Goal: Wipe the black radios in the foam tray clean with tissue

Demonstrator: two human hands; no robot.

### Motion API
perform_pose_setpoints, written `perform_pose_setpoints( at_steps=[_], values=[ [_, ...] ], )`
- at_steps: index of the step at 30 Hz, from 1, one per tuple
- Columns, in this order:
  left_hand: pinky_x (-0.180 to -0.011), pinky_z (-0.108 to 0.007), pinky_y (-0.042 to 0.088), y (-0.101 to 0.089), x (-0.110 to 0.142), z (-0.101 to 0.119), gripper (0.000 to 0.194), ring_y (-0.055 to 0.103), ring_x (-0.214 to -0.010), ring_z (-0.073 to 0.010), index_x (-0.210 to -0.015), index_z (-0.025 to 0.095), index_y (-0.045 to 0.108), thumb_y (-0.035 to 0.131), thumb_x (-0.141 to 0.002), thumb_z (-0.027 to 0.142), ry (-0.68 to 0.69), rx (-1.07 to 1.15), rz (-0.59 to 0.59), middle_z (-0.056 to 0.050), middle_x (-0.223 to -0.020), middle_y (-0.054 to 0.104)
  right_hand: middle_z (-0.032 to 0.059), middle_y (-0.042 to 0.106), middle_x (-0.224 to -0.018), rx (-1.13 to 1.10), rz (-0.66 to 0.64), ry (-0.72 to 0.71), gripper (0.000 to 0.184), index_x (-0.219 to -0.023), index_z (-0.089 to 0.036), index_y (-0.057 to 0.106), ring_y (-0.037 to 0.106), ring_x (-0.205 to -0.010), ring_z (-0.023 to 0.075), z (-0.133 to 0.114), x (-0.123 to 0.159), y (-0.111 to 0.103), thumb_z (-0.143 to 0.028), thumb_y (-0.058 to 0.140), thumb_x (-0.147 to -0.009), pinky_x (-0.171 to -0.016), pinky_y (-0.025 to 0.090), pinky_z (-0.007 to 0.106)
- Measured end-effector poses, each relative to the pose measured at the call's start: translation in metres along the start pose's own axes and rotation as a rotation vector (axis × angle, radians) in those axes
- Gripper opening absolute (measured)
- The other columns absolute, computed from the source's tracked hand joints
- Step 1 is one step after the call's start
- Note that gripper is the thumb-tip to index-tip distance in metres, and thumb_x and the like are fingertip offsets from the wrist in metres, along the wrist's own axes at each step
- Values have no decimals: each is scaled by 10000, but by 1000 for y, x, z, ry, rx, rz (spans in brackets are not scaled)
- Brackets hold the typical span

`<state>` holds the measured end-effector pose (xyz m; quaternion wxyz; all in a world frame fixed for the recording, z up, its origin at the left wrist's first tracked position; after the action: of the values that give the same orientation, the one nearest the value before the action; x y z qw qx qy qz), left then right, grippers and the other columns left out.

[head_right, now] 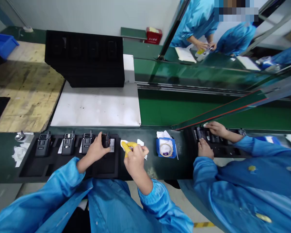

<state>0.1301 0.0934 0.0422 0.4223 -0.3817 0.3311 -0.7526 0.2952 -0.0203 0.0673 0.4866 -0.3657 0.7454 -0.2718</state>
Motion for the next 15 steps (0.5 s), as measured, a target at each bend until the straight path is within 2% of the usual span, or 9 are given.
perform_pose_setpoints(
  at_steps=[2,7,11,15],
  values=[
    [-794,-461,495,12,-15,-1,902,610,-968,-354,-1429,51,169,616,-712,366,-51,-85,7,-227,-1173,515,35,528,-841,-6,-7,18,301,-828,-218,698,435,-789,150,3,7,-3,-61,474,-703,-787,224,336],
    [-765,-388,493,29,-28,3,895,603,-974,-332,-1453,91,160,627,-745,377,-61,-239,22,-217,-1179,488,28,502,-797,-6,-25,57,232,-740,-181,669,434,-761,140,5,20,-10,-73,469,-694,-787,232,326],
    [-741,-358,507,33,-12,-3,848,601,-986,-314,-1450,92,181,592,-792,437,10,-245,25,-215,-1196,472,30,513,-797,5,-30,81,242,-729,-181,666,442,-775,145,7,22,-10,-65,459,-683,-787,235,324],
    [-841,-352,505,21,24,-29,616,569,-1079,-273,-1406,184,310,509,-860,390,123,-161,67,-159,-1255,473,33,557,-831,22,-38,63,240,-829,-196,687,478,-792,144,4,11,-1,-103,473,-772,-785,234,315]
  ],
)
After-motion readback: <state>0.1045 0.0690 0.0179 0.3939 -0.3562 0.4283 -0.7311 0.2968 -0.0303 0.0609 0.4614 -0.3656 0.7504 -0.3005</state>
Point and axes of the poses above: each hand's wrist, its own x-axis away from the middle knuckle, its own y-axis out of the palm, z = x × y, the point moved 2 cm from there along -x, towards the middle knuckle
